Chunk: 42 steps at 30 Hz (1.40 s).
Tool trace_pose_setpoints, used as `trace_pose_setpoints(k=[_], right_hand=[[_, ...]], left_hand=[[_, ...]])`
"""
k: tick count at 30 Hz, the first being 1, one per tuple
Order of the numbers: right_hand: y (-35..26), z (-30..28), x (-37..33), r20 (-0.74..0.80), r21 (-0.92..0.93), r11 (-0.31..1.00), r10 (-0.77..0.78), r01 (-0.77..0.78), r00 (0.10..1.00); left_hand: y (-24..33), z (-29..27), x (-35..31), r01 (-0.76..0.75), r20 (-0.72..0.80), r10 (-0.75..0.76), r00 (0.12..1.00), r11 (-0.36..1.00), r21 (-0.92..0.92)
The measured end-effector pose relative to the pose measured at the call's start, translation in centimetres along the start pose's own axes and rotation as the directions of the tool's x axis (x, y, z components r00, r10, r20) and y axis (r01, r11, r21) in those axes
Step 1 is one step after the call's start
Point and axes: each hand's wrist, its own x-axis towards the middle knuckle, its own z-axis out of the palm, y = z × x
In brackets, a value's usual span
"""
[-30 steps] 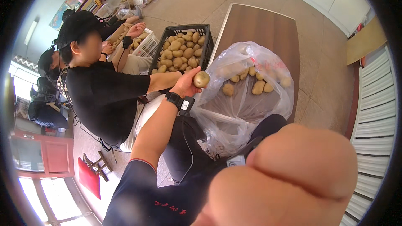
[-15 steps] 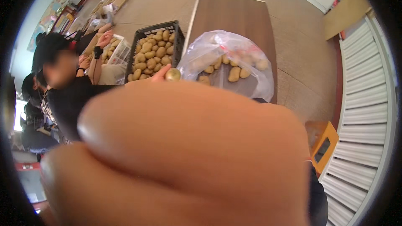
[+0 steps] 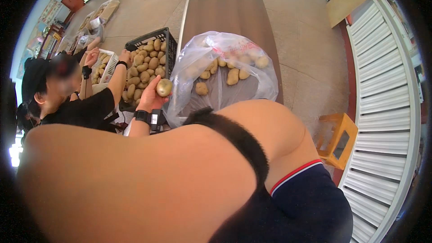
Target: The person sorts potatoes by hand, picking them one at a time from a plastic crate and placing them into a plastic bag. They also move potatoes within the bag and pick up potatoes from the table to place them inside.
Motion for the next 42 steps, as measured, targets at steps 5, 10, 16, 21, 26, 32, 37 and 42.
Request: trace_pose_setpoints(k=[5,10,16,21,26,32,37,42], right_hand=[[0.3,-0.1,-0.2,0.025,0.034,0.999,0.013,-0.014,1.000],[-0.2,-1.1,0.2,0.046,0.058,0.998,0.023,-0.026,0.999],[-0.6,-2.6,0.1,0.060,0.049,0.997,0.059,-0.062,0.996],[-1.0,-3.3,-0.2,0.032,0.046,0.995,0.082,-0.083,0.996],[-0.8,-3.3,0.4,0.015,0.092,0.993,0.067,-0.068,0.998],[-1.9,-2.9,-0.8,-0.154,0.026,0.975,0.223,-0.221,0.963],[-0.2,-3.0,-0.7,-0.497,-0.035,0.998,0.028,-0.052,0.867],[0.2,-3.4,-0.2,-0.625,-0.086,0.996,-0.065,0.014,0.778]], left_hand=[[-0.1,-0.7,-0.2,0.003,-0.037,-0.002,0.999,1.000,0.019],[0.4,-0.8,-0.7,-0.011,-0.011,0.011,1.000,1.000,0.025],[0.5,0.2,-0.8,-0.018,-0.054,0.019,0.998,0.999,0.031],[0.8,-1.1,-0.6,-0.020,-0.029,0.021,0.999,0.999,0.048],[0.9,-1.9,-1.4,-0.034,-0.017,0.035,0.999,0.999,0.037],[0.2,-1.4,-0.5,-0.021,0.009,0.021,1.000,1.000,0.007],[0.1,-1.0,0.0,-0.034,-0.025,0.035,0.999,0.999,0.025],[0.8,-2.1,0.2,-0.017,-0.021,0.017,1.000,0.999,0.031]])
